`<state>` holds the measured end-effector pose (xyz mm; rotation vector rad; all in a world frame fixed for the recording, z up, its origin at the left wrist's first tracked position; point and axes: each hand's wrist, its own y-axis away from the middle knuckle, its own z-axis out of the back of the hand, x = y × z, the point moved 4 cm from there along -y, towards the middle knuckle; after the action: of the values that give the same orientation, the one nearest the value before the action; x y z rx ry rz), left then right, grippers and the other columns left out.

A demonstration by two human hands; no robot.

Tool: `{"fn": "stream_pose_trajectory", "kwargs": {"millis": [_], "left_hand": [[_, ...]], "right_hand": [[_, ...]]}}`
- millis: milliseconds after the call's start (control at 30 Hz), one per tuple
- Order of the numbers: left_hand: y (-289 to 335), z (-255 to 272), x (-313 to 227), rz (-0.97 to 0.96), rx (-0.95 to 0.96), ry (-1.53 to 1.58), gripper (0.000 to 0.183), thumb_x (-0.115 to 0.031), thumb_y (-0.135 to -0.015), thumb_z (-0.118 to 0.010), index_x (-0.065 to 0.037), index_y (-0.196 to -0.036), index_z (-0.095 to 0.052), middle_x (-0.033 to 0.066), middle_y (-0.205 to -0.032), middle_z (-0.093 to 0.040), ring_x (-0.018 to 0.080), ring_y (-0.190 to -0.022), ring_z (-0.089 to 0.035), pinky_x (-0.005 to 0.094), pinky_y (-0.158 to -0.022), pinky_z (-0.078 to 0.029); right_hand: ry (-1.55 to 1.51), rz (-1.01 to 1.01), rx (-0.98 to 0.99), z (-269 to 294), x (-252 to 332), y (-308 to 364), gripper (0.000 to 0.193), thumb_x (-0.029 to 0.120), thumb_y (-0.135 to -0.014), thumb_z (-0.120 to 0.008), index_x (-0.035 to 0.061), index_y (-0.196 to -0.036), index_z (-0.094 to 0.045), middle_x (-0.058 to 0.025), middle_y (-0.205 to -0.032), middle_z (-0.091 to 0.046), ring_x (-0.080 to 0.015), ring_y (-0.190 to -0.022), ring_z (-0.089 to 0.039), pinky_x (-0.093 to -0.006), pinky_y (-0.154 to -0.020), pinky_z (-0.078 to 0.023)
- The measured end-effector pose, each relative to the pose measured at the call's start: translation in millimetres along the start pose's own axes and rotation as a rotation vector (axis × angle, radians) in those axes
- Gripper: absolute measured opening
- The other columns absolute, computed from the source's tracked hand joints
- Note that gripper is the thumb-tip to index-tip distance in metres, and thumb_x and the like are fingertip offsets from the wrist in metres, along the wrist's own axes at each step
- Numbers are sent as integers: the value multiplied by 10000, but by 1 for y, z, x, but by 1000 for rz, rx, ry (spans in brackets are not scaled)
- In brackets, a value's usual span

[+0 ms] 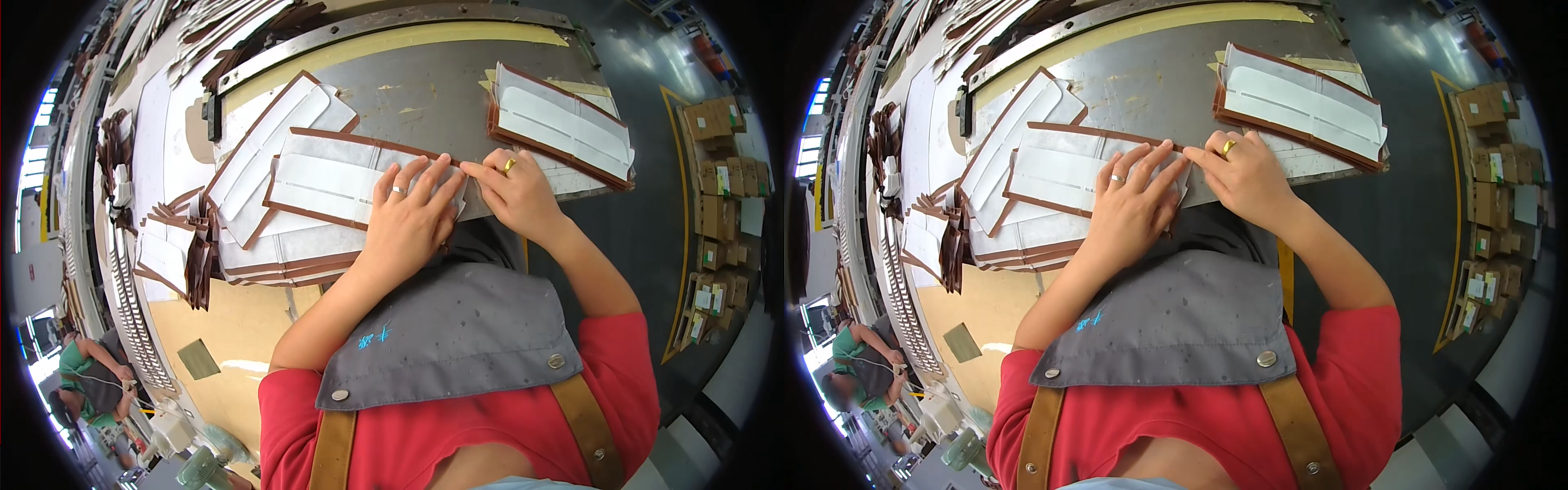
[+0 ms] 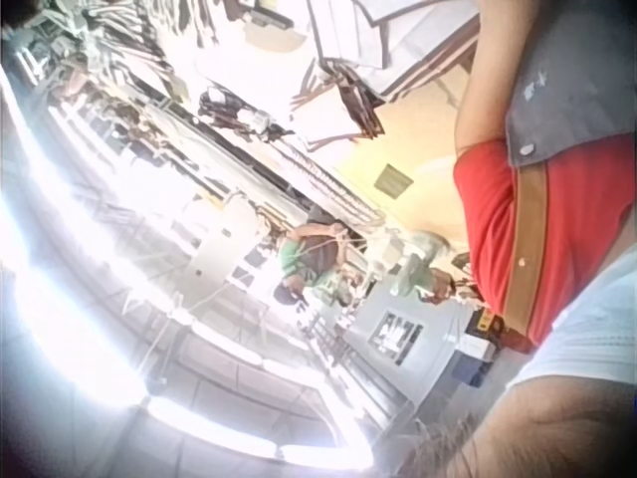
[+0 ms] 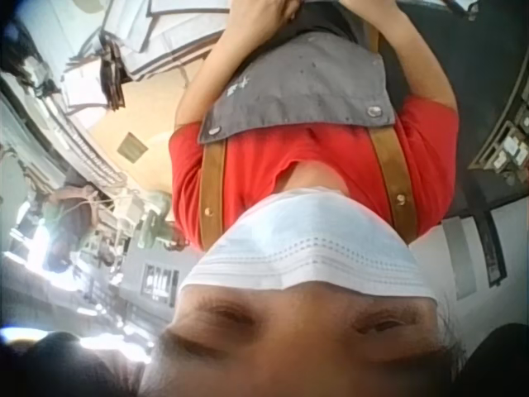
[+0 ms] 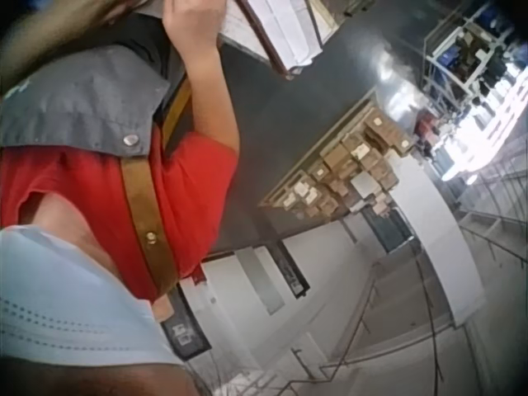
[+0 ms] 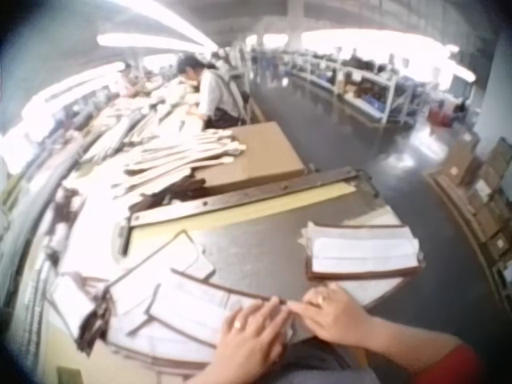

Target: The person assembles face masks by hand at a workstation. They pick up a white mask blank and a brown frame, align them, and press the edges together to secure the assembly. The finished masks are stacked on the table.

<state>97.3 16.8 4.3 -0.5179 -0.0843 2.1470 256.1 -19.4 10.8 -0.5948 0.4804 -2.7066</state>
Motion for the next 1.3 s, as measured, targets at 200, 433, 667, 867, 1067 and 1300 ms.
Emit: {"fn": "stream_pose_trajectory", "kwargs": {"millis": [200, 433, 667, 867, 1067, 1300], "left_hand": [[3, 7, -7, -6, 29, 33, 452, -278, -832, -609, -92, -1230, -504, 76, -1328, -436, 270, -1249, -381, 461, -1058, -253], [15, 10, -28, -24, 66, -190, 296, -135, -738, -607, -55, -1017, -543, 69, -1019, -552, 241, -907, -541, 385, -805, -403], [4, 133, -56, -196, -79, 554, 274, 96, -667, -579, -29, -910, -556, 105, -877, -601, 220, -724, -542, 319, -654, -447], [13, 147, -33, -76, -536, 1148, 102, 27, -842, -555, -30, -914, -509, 160, -883, -623, 157, -675, -532, 251, -587, -438], [12, 142, -32, -90, -654, 1302, 76, 11, -862, -541, -20, -928, -519, 145, -857, -602, 198, -667, -585, 299, -626, -494], [6, 129, -51, -413, -72, 1210, 266, -27, -826, -599, 21, -1087, -624, 114, -1020, -664, 233, -850, -632, 387, -859, -474]], "right_hand": [[-247, -244, -90, 9, -9, 15, 147, -22, -776, -555, 61, -883, -612, -33, -770, -513, -184, -677, -508, -312, -626, -407], [-433, -322, -208, 32, -9, 17, 217, -58, -806, -525, 25, -990, -604, -63, -872, -555, -153, -711, -533, -260, -644, -453], [-520, -127, -204, 50, 19, -8, 399, -39, -803, -529, 61, -1189, -557, -97, -1141, -578, -208, -990, -575, -315, -883, -462], [-1050, -188, 101, 70, 20, 4, 210, 47, -868, -556, 37, -1071, -612, -75, -922, -628, -164, -856, -606, -275, -749, -461], [-503, -34, -42, 102, 35, 3, 166, 64, -763, -679, 42, -927, -690, -93, -845, -611, -175, -815, -588, -266, -685, -443], [-1181, -584, -247, 156, 2, -9, 264, 181, -902, -544, -21, -1060, -606, -96, -879, -646, -144, -769, -634, -215, -678, -517]]}}
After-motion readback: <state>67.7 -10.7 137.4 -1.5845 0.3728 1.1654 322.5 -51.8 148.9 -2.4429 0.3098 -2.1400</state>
